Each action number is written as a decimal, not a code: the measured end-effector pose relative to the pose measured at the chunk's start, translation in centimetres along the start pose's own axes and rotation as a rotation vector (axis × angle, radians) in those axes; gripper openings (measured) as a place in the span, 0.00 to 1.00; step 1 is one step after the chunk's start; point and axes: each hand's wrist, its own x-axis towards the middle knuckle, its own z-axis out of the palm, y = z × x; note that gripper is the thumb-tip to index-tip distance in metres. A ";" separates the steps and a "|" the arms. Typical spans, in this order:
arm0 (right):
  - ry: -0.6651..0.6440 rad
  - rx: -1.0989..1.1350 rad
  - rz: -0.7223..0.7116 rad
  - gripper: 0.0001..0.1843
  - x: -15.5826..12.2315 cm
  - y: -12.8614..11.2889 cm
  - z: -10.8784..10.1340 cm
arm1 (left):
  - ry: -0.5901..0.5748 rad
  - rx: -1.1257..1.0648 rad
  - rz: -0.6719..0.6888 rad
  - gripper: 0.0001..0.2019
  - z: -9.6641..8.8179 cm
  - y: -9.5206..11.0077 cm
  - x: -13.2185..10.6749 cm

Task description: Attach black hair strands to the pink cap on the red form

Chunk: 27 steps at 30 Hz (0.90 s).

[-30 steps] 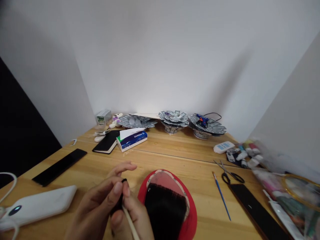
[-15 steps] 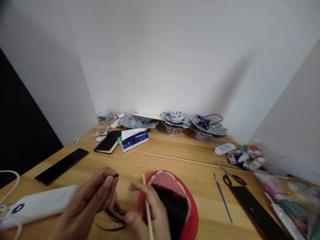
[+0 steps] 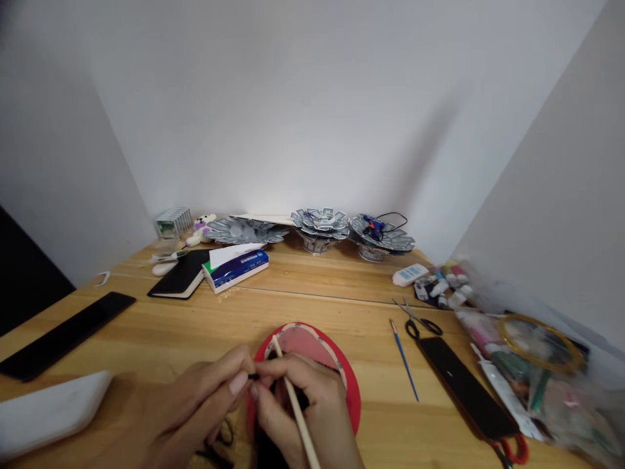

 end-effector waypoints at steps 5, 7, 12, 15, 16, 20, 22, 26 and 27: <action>0.038 -0.003 0.096 0.08 0.2 -0.5 -0.5 | -0.045 0.126 0.117 0.10 0.6 -0.6 0.7; 0.027 0.047 0.194 0.07 0.3 -0.6 -0.5 | -0.033 0.123 0.063 0.09 1.0 -0.9 0.7; 0.057 0.094 0.309 0.06 0.8 -0.3 -0.4 | 0.054 0.155 -0.034 0.06 1.9 -1.9 0.8; 0.060 0.047 0.248 0.05 1.0 -0.2 -0.5 | 0.024 0.206 0.060 0.08 1.9 -2.4 0.9; 0.064 0.033 0.225 0.05 1.0 -0.2 -0.5 | 0.005 0.199 0.087 0.09 1.9 -2.5 1.0; 0.094 0.022 0.186 0.06 0.9 -0.1 -0.6 | -0.043 0.129 0.128 0.05 1.8 -3.0 1.1; 0.104 0.015 0.167 0.06 0.9 -0.1 -0.7 | -0.062 0.109 0.138 0.04 1.8 -3.1 1.1; 0.066 0.007 0.083 0.09 0.8 0.1 -1.3 | -0.115 0.089 0.107 0.11 1.3 -2.6 1.3; 0.040 0.006 0.072 0.10 0.7 0.1 -1.4 | -0.133 0.075 0.098 0.11 1.1 -2.4 1.3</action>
